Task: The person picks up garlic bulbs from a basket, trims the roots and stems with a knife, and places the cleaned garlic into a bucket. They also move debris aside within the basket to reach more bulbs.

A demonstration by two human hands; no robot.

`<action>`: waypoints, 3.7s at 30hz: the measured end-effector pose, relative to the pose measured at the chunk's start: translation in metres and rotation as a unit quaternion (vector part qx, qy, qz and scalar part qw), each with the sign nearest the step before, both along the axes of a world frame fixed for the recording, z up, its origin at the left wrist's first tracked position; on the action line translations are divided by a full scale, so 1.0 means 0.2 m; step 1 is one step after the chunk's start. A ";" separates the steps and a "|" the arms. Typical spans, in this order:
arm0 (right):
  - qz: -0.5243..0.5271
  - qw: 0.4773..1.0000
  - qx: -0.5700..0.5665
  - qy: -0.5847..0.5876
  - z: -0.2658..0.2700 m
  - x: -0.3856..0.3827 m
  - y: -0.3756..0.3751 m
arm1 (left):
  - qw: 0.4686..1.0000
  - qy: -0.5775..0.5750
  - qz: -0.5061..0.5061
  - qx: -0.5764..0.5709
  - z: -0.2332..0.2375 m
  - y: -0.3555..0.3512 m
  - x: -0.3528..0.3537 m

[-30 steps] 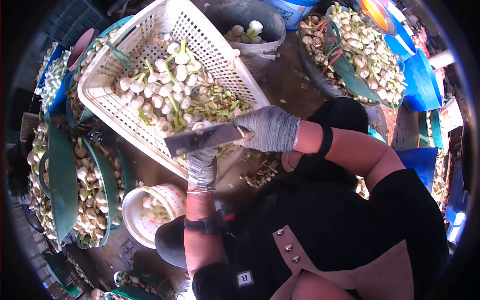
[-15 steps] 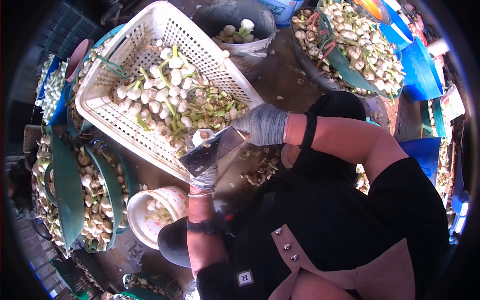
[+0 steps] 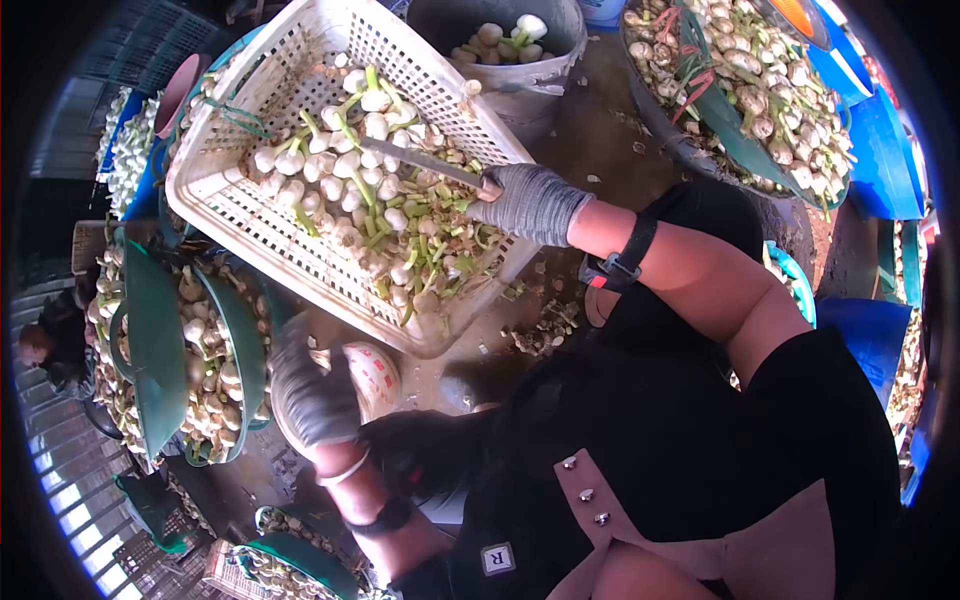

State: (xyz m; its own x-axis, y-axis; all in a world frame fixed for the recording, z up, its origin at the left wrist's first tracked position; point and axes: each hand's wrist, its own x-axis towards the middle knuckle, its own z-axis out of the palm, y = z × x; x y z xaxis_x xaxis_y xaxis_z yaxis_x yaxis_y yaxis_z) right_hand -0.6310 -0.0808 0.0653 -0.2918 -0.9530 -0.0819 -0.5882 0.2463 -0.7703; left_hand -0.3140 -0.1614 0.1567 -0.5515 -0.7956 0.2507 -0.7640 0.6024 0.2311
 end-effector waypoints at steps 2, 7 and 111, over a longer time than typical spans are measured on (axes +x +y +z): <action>0.000 1.000 0.025 -0.015 0.14 0.07 0.02 | 0.992 -0.007 -0.055 0.114 -0.24 -0.04 -0.22; 0.020 0.999 0.047 -0.014 0.19 0.07 0.03 | 0.999 -0.006 -0.031 0.014 -0.91 -0.15 -0.40; 0.018 0.959 -0.221 -0.177 -0.09 0.01 0.07 | 0.952 0.027 0.283 -0.113 -0.01 -0.10 0.41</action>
State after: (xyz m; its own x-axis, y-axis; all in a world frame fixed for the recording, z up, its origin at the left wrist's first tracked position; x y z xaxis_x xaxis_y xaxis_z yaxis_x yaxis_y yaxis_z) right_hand -0.6283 -0.0667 0.0470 -0.2867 -0.9264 0.2440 -0.2732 -0.1650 -0.9477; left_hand -0.2324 -0.1816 0.1556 -0.0327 -0.8843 0.4658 -0.9716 0.1375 0.1928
